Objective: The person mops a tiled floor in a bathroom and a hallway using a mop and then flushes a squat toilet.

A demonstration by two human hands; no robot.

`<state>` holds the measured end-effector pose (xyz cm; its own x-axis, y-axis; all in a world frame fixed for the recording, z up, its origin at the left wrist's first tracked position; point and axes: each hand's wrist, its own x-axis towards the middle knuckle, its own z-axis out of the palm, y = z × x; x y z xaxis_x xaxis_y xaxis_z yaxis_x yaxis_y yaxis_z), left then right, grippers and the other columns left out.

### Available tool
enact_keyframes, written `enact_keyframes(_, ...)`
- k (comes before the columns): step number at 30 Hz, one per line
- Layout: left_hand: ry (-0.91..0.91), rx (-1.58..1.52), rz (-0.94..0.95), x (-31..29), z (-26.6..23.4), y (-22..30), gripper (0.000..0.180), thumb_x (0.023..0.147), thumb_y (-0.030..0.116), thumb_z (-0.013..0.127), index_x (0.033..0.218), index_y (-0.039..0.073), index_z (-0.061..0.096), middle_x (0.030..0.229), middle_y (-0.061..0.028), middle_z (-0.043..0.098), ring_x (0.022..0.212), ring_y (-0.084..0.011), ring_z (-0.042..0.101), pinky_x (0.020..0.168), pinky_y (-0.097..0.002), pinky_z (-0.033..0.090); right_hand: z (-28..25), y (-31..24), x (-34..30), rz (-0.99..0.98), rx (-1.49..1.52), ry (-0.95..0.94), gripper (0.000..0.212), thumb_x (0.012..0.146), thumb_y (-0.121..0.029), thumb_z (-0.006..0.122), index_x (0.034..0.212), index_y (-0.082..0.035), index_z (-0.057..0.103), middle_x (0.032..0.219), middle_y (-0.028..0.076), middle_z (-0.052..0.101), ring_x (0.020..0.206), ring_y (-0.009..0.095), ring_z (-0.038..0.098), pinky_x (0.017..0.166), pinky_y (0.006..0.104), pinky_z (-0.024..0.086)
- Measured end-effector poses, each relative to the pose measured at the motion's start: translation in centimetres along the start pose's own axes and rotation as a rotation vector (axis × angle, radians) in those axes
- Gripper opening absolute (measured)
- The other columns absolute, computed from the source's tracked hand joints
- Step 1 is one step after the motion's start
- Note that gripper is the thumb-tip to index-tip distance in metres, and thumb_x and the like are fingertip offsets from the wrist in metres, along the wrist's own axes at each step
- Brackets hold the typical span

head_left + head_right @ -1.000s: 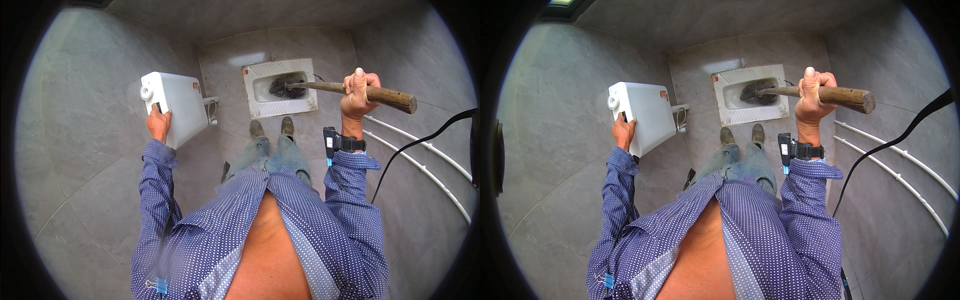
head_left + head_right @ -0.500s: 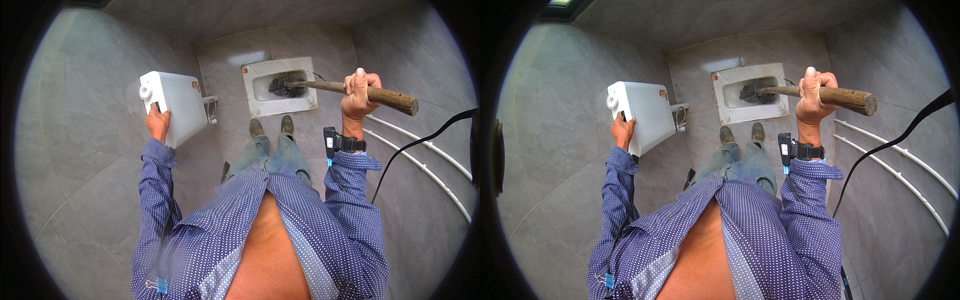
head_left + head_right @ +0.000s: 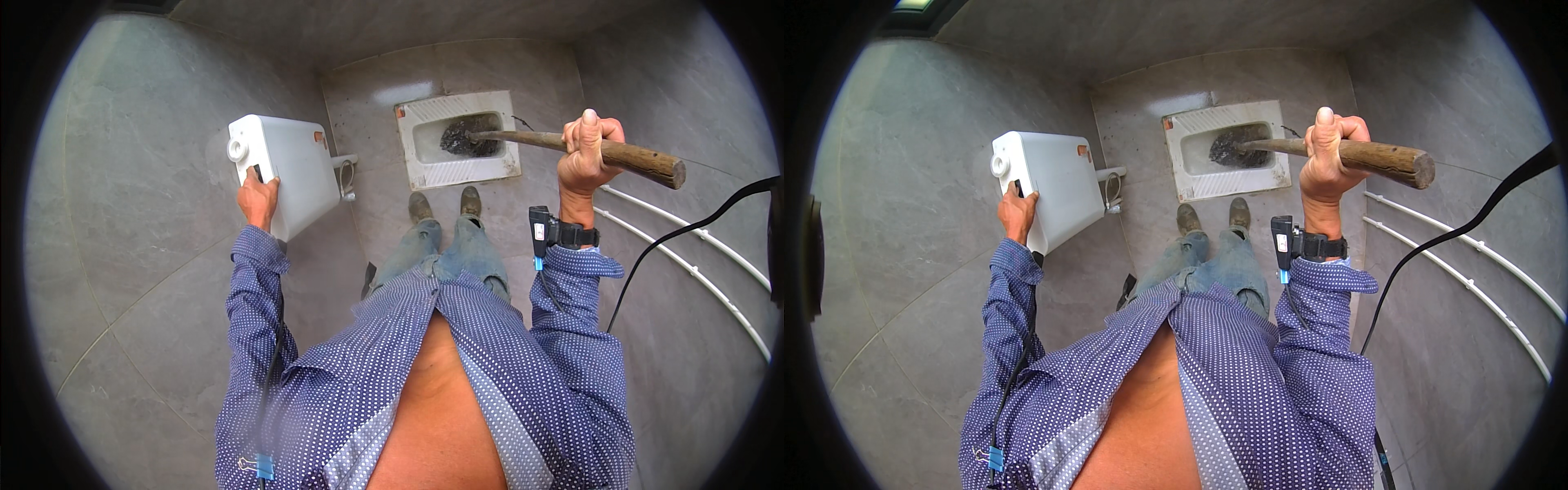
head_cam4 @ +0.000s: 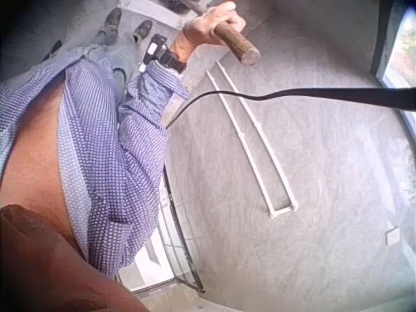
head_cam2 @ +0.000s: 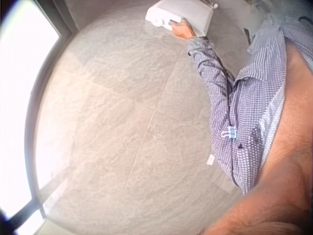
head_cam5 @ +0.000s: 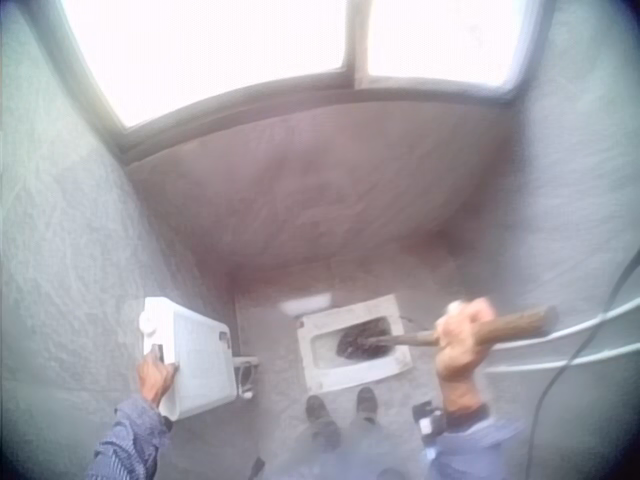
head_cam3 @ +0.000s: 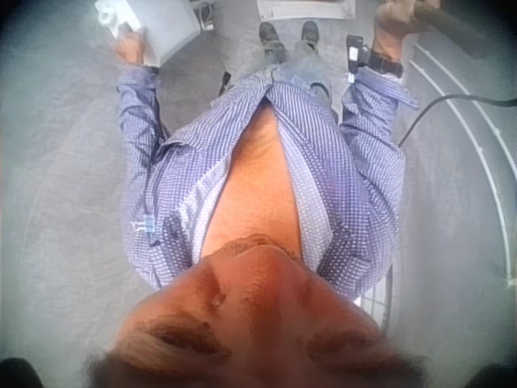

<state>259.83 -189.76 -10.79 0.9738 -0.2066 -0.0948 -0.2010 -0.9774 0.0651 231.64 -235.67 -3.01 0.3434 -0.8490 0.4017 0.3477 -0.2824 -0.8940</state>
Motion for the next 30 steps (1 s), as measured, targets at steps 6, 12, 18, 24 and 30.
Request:
enact_keyframes(6,0.023,-0.007,0.030,0.1,0.1,-0.1,0.050,0.076,0.030,0.076,0.110,-0.002,0.059,0.095,-0.0281,0.071,0.089,-0.0466,0.068,0.081,-0.0501,0.054,0.0,0.0,0.0,-0.004,0.004,-0.007,0.029,0.098,-0.008,0.062,0.075,-0.007,0.045,0.057,0.000,0.043,0.048,0.009,0.040,0.047,0.0261,0.037)
enact_keyframes(12,0.018,-0.001,0.019,0.1,-0.1,0.2,0.050,0.076,0.029,0.076,0.110,-0.003,0.059,0.095,-0.0283,0.070,0.089,-0.0465,0.068,0.081,-0.0500,0.054,0.1,0.0,-0.1,-0.009,-0.001,-0.008,0.029,0.098,-0.008,0.062,0.075,-0.008,0.045,0.057,0.000,0.043,0.047,0.009,0.040,0.048,0.0261,0.037)
enact_keyframes(18,0.010,-0.019,0.003,0.3,0.1,-0.3,0.051,0.076,0.029,0.075,0.112,-0.003,0.059,0.095,-0.0284,0.070,0.089,-0.0465,0.068,0.081,-0.0500,0.054,0.5,0.1,-0.2,0.018,0.045,-0.030,0.031,0.096,-0.007,0.065,0.073,-0.008,0.043,0.059,-0.001,0.045,0.050,0.008,0.041,0.047,0.0248,0.034)
enact_keyframes(24,0.021,-0.046,-0.046,0.9,0.2,-0.5,0.049,0.076,0.028,0.073,0.114,0.000,0.060,0.094,-0.0276,0.071,0.089,-0.0466,0.068,0.081,-0.0505,0.054,-0.7,2.4,-2.4,0.089,-0.037,-0.121,0.032,0.098,-0.007,0.059,0.072,-0.010,0.040,0.059,-0.002,0.040,0.051,0.009,0.037,0.053,0.0287,0.039)
enact_keyframes(30,0.061,-0.109,-0.002,1.2,2.2,-2.5,0.059,0.077,0.026,0.070,0.130,0.002,0.057,0.095,-0.0271,0.071,0.090,-0.0458,0.068,0.083,-0.0504,0.054,2.5,-5.0,2.7,0.177,0.085,-0.039,0.037,0.097,-0.015,0.062,0.064,-0.012,0.045,0.055,-0.002,0.043,0.047,0.008,0.039,0.047,0.0277,0.034)
